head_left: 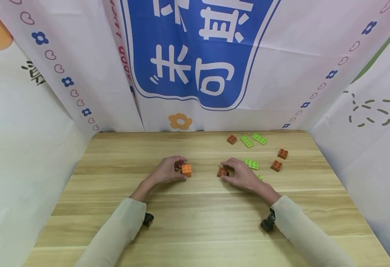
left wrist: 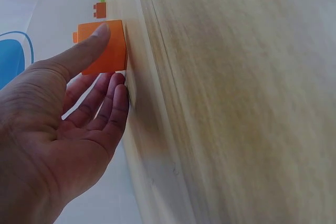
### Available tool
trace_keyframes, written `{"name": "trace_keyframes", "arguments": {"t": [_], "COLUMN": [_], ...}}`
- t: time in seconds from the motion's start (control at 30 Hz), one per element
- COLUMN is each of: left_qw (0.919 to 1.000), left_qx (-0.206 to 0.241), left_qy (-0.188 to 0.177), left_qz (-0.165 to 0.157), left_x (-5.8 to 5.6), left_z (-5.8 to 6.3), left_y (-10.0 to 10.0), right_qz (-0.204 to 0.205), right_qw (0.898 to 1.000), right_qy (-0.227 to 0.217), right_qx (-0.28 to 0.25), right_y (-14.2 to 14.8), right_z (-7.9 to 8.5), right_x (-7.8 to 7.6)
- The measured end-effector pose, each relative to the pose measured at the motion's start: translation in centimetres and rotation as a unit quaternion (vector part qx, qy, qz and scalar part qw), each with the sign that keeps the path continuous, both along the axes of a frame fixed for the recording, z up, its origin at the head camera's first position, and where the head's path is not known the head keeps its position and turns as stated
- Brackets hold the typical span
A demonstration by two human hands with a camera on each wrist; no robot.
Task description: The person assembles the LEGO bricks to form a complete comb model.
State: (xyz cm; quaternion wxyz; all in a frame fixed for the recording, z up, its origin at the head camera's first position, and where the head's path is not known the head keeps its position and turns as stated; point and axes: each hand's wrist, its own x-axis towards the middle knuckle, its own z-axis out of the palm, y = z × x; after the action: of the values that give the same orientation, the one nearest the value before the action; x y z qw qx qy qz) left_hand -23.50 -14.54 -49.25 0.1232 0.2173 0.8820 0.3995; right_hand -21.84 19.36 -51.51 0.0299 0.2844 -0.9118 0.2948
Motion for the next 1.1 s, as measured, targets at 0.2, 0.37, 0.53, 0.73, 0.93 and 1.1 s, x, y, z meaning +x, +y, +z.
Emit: {"name": "trace_keyframes", "arguments": {"t": [0.2, 0.37, 0.53, 0.73, 0.93, 1.1], "left_qw": [0.9999, 0.9999, 0.9998, 0.9998, 0.9998, 0.9997], "left_qx": [-0.012, -0.013, -0.016, -0.012, -0.012, -0.015], "left_qy": [0.006, 0.004, 0.01, 0.017, 0.018, 0.019], "left_qz": [0.005, 0.008, 0.007, 0.0, -0.005, -0.007], "left_x": [-0.2, -0.3, -0.6, -0.9, -1.1, -1.3], "left_z": [0.0, 0.1, 0.1, 0.2, 0.1, -0.2], "left_y": [0.2, 0.4, 0.6, 0.7, 0.9, 1.0], "right_qz": [0.003, 0.002, 0.002, 0.008, 0.017, 0.028], "right_qw": [1.0, 1.0, 1.0, 0.999, 0.998, 0.997], "right_qy": [0.004, 0.007, 0.01, 0.012, 0.013, 0.03], "right_qx": [-0.014, -0.024, -0.027, -0.037, -0.053, -0.067], "right_y": [0.0, 0.0, -0.2, -0.5, -0.9, -1.4], "right_z": [-0.2, -0.4, -0.5, -0.4, -0.2, 0.3], "right_x": [-0.1, -0.2, -0.3, -0.5, -0.9, -1.0]}}
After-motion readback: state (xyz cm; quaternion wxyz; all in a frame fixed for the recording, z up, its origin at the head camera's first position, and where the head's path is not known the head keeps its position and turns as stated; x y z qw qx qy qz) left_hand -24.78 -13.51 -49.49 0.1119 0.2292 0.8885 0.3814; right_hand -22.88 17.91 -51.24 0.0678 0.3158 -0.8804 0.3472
